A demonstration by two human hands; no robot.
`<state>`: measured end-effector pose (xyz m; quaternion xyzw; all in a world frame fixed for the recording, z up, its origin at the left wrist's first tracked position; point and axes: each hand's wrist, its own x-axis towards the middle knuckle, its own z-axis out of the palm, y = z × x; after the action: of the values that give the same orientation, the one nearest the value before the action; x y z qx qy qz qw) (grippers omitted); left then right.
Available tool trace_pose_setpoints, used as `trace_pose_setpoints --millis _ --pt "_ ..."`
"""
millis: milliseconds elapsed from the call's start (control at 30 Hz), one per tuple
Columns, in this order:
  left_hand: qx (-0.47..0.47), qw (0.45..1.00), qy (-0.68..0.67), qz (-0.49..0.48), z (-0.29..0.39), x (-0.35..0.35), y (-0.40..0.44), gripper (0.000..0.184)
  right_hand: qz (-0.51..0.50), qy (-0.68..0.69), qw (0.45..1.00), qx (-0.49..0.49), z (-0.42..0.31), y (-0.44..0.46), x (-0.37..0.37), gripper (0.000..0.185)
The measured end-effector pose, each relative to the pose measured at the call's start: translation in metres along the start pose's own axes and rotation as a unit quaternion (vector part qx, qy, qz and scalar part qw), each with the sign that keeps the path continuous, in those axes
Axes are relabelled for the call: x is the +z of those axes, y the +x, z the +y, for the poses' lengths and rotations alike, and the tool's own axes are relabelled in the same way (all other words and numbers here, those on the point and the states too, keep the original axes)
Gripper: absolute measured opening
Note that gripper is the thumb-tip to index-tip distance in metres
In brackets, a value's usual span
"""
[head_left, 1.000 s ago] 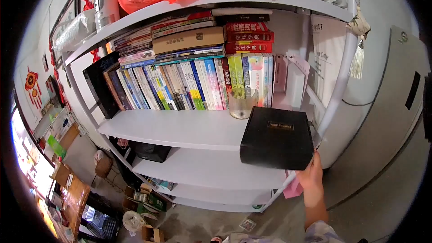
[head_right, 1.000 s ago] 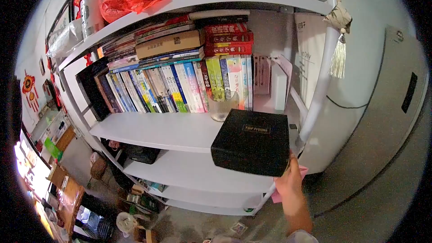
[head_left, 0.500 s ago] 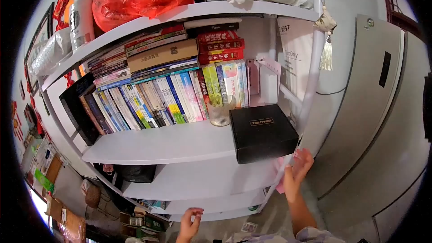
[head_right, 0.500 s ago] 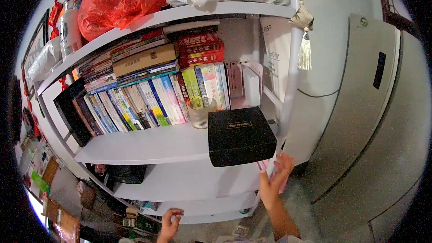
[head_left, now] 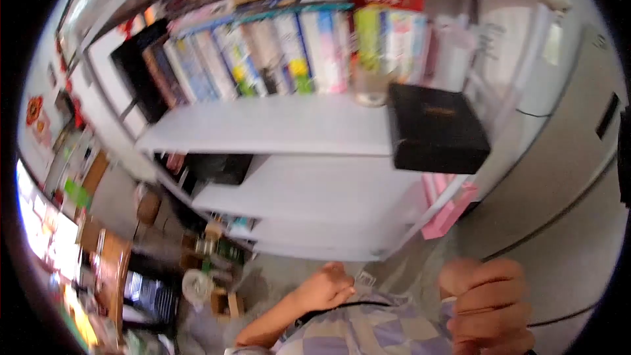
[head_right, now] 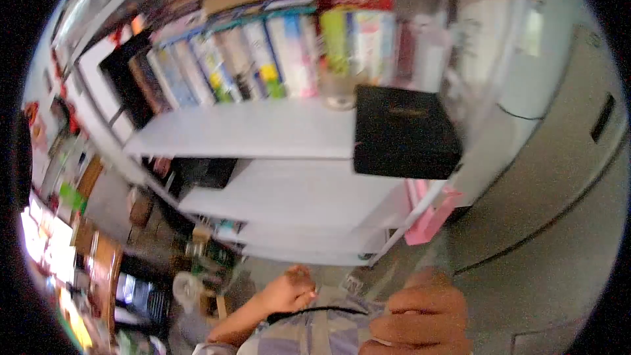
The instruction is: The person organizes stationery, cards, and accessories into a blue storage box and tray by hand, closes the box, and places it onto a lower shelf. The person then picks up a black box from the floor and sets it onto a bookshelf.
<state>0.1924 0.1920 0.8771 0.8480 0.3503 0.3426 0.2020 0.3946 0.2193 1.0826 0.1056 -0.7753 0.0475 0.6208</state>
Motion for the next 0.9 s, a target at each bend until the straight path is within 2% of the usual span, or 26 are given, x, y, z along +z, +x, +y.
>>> trace_pose_setpoints --millis 67,167,233,300,333,400,467,500,533,567,633,667,733,767,800,900 --pt "-0.081 0.996 0.037 0.003 -0.009 0.004 -0.023 0.021 -0.101 0.061 0.991 0.055 -0.006 0.004 0.000 0.032" --pt "-0.319 0.940 0.121 0.003 -0.034 0.025 -0.083 0.025 -0.090 0.140 0.983 0.076 -0.003 0.003 0.020 0.029" --pt "-0.495 0.852 0.170 0.003 -0.062 0.067 -0.161 0.027 -0.082 0.177 0.980 0.047 0.002 -0.001 0.028 0.029" --pt "-0.625 0.756 0.190 -0.041 -0.068 0.121 -0.248 0.024 -0.073 0.168 0.983 -0.004 0.014 -0.005 0.034 0.027" --pt "-0.698 0.690 0.166 -0.096 -0.053 0.143 -0.279 0.027 -0.061 0.158 0.985 -0.016 0.021 -0.013 0.034 0.027" --pt "-0.802 0.579 0.114 -0.094 -0.015 0.209 -0.339 0.028 -0.009 0.066 0.998 0.008 0.045 -0.049 0.000 0.029" --pt "-0.831 0.548 0.016 -0.098 0.036 0.269 -0.377 0.031 0.059 -0.092 0.992 0.067 0.087 -0.086 -0.043 0.032" --pt "-0.852 0.515 -0.051 -0.082 0.052 0.313 -0.397 0.032 0.085 -0.156 0.980 0.094 0.108 -0.100 -0.060 0.035" --pt "-0.866 0.482 -0.116 -0.065 0.064 0.365 -0.417 0.033 0.125 -0.263 0.938 0.189 0.110 -0.106 -0.059 0.032" --pt "-0.874 0.449 -0.180 -0.048 0.086 0.403 -0.423 0.034 0.100 -0.345 0.903 0.236 0.111 -0.109 -0.060 0.031" --pt "-0.887 0.405 -0.223 -0.013 0.126 0.438 -0.397 0.035 0.033 -0.395 0.893 0.213 0.134 -0.133 -0.078 0.030" --pt "-0.891 0.386 -0.240 0.002 0.137 0.447 -0.380 0.036 -0.007 -0.438 0.889 0.136 0.132 -0.127 -0.061 0.031" --pt "-0.885 0.382 -0.265 0.001 0.145 0.470 -0.349 0.035 -0.070 -0.517 0.853 -0.030 0.110 -0.110 -0.032 0.033" --pt "-0.852 0.464 -0.241 0.009 0.140 0.500 -0.347 0.033 -0.074 -0.452 0.888 0.041 0.108 -0.111 -0.029 0.046" --pt "-0.811 0.545 -0.212 0.017 0.134 0.524 -0.343 0.032 -0.069 -0.469 0.880 0.029 0.111 -0.115 -0.030 0.047" --pt "-0.843 0.510 -0.162 0.055 0.146 0.490 -0.299 0.029 -0.052 -0.526 0.849 -0.007 0.135 -0.135 -0.043 0.051"
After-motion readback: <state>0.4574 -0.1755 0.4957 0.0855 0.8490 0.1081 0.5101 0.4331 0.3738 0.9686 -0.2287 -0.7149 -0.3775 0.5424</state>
